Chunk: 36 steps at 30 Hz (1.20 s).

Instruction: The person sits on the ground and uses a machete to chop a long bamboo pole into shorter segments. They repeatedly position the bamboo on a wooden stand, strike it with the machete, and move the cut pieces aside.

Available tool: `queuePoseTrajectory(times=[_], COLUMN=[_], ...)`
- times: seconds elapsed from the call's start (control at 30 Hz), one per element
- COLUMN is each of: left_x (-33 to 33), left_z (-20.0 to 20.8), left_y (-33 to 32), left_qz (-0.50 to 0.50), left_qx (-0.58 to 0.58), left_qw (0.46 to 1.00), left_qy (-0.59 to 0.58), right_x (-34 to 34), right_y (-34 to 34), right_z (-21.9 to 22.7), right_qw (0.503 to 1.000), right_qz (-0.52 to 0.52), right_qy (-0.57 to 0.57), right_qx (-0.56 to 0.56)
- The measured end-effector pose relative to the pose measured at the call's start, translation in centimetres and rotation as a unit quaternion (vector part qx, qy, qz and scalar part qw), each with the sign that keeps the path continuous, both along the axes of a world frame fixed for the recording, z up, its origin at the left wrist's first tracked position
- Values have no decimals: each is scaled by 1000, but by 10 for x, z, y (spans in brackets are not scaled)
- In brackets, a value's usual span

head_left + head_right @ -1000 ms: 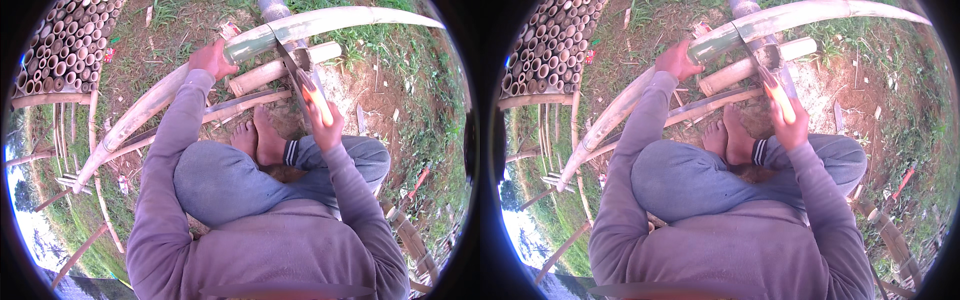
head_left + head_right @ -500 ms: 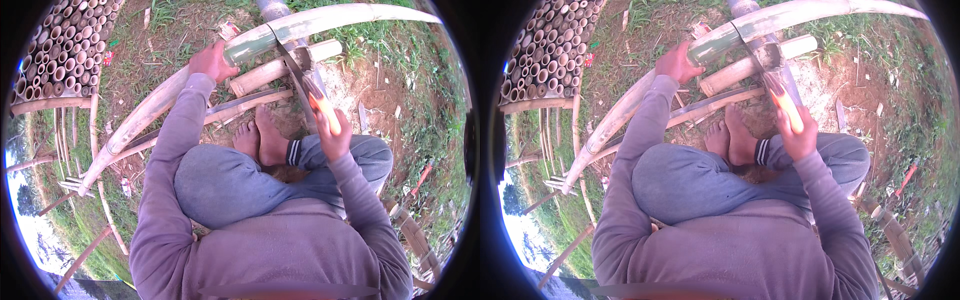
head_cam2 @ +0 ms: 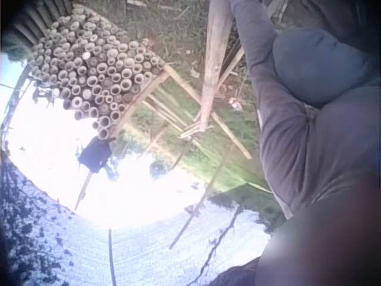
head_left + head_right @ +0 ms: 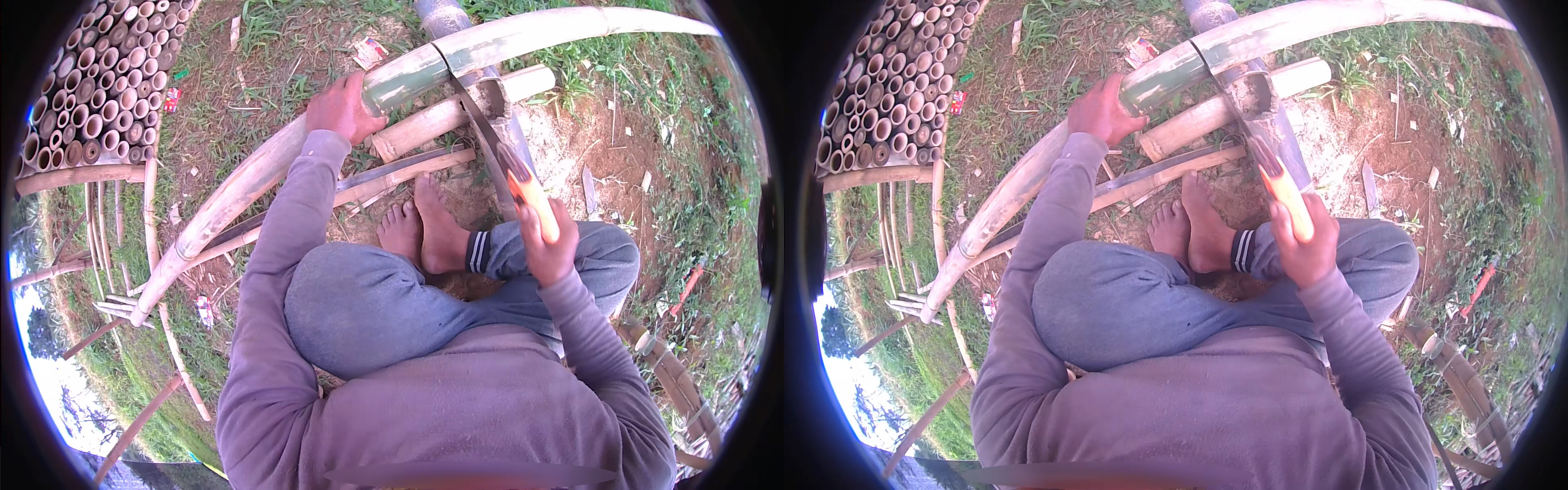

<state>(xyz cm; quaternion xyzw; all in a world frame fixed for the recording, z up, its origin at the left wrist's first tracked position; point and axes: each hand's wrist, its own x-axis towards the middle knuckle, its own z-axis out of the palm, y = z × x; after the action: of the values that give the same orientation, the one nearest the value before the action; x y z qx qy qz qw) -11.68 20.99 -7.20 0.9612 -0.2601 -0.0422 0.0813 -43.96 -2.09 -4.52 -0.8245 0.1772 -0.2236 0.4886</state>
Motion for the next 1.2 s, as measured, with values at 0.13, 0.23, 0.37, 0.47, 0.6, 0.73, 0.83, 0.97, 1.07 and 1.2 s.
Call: queuePoseTrajectory(times=[0.13,0.23,0.37,0.47,0.6,0.73,0.83,0.97,1.07,1.2], left_x=[-8,-10,-5,-5,-5,-8,-4,-4,-1,-10], left_z=[16,15,12,7,19,27,18,13,9,27], left_y=[-16,-4,2,2,-15,-12,1,0,-3,-14], left_qz=[-7,-5,14,8,4,8,6,-2,-1,1], left_qx=[4,16,11,5,18,22,5,-7,-5,9], left_qw=[1000,1000,1000,1000,999,1000,1000,1000,999,1000], left_qy=[3,2,15,15,26,21,16,22,34,16], right_x=[159,145,10,-26,103,167,62,-21,50,161], right_y=[-9,-3,2,3,-7,-3,4,3,2,-4], right_z=[-4,6,34,34,-10,21,8,24,0,9], right_qw=[995,995,995,998,996,990,994,998,997,994], right_qz=[-37,-31,5,4,-24,-41,-18,1,-10,-43], right_qy=[92,90,98,59,83,134,78,54,79,105], right_qx=[18,7,28,3,12,-1,76,12,22,-4])
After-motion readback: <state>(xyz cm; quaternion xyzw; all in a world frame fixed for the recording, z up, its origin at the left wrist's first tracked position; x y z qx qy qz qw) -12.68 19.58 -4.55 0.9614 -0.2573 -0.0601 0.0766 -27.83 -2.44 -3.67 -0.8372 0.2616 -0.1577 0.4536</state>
